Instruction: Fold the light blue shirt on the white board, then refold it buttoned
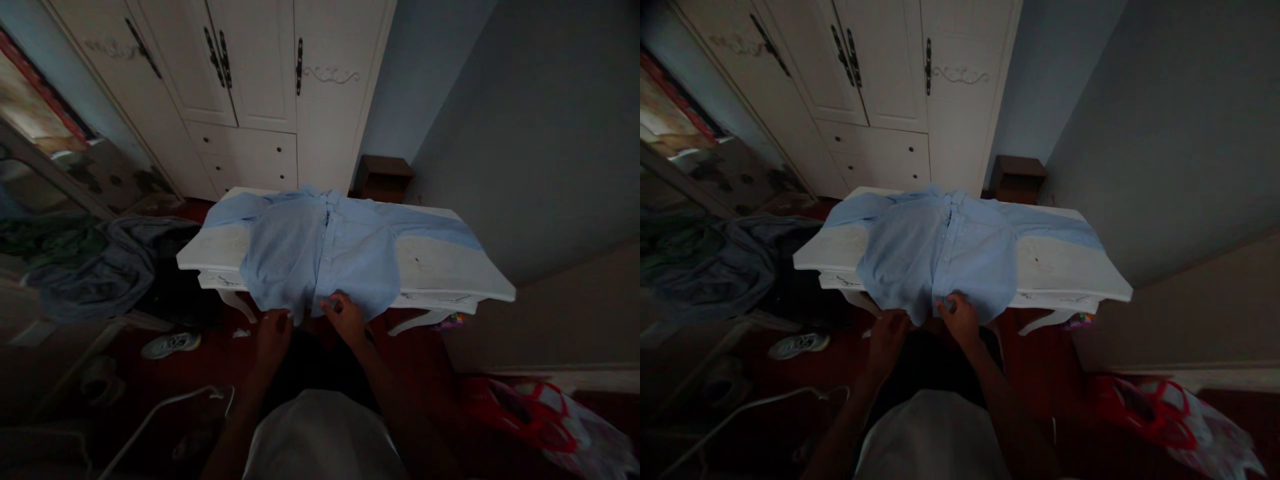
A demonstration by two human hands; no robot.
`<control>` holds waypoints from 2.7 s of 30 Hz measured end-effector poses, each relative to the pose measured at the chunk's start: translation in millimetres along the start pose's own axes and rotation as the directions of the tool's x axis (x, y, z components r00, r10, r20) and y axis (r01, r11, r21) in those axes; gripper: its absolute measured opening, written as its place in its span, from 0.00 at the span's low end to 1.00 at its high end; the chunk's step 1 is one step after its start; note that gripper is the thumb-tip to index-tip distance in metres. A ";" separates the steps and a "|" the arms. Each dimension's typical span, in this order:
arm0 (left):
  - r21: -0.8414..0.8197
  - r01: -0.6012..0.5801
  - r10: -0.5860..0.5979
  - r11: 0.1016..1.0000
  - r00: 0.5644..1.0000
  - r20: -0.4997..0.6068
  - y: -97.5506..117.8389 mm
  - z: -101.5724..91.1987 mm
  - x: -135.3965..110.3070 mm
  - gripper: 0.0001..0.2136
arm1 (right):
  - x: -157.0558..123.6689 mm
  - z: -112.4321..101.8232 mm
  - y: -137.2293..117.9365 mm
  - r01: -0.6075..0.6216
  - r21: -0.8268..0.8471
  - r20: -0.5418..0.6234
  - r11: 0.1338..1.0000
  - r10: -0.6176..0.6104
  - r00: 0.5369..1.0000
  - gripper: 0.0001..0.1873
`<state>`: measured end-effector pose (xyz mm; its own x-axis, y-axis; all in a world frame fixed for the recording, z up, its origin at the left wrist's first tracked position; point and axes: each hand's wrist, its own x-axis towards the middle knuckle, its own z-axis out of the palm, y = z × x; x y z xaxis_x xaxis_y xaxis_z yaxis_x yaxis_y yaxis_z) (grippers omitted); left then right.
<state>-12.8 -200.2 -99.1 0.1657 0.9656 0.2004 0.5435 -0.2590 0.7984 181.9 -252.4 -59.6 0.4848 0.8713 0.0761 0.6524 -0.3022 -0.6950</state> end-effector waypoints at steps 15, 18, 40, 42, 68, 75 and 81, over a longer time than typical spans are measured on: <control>-0.004 0.240 -0.236 0.971 0.960 0.147 25.9 86.9 38.1 0.12 | 10.6 23.4 -6.5 -0.070 -0.328 -0.071 0.942 0.049 0.996 0.17; 0.023 0.236 -0.236 0.972 0.960 0.153 31.0 90.5 42.5 0.12 | 5.1 24.2 -1.7 -0.045 -0.289 -0.062 0.956 0.029 0.998 0.22; 0.328 0.093 -0.173 0.940 0.959 0.224 38.2 87.6 30.9 0.17 | -16.5 -12.0 39.2 0.135 0.036 -0.135 0.990 -0.129 0.982 0.20; 0.341 0.064 -0.151 0.938 0.960 0.236 35.7 87.4 28.2 0.17 | -19.1 -17.2 40.8 0.128 0.058 -0.134 0.990 -0.119 0.984 0.20; 0.322 0.106 -0.162 0.941 0.975 0.153 43.4 93.4 34.1 0.14 | -26.2 -20.1 42.6 0.028 0.423 -0.025 0.906 -0.019 1.000 0.21; 0.269 -0.001 -0.050 0.963 0.982 0.182 34.5 91.5 39.6 0.11 | -32.0 -32.2 41.5 -0.076 0.570 0.058 0.818 0.052 0.997 0.21; 0.094 -0.072 0.051 0.993 0.976 0.210 34.9 64.9 18.7 0.04 | -33.2 -40.9 43.1 -0.134 0.633 0.099 0.763 0.092 0.991 0.20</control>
<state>62.7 -192.7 -104.3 0.3624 0.9246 0.1173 0.6051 -0.3291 0.7249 217.7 -310.1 -62.8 0.4827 0.8738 -0.0589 0.0642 -0.1024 -0.9927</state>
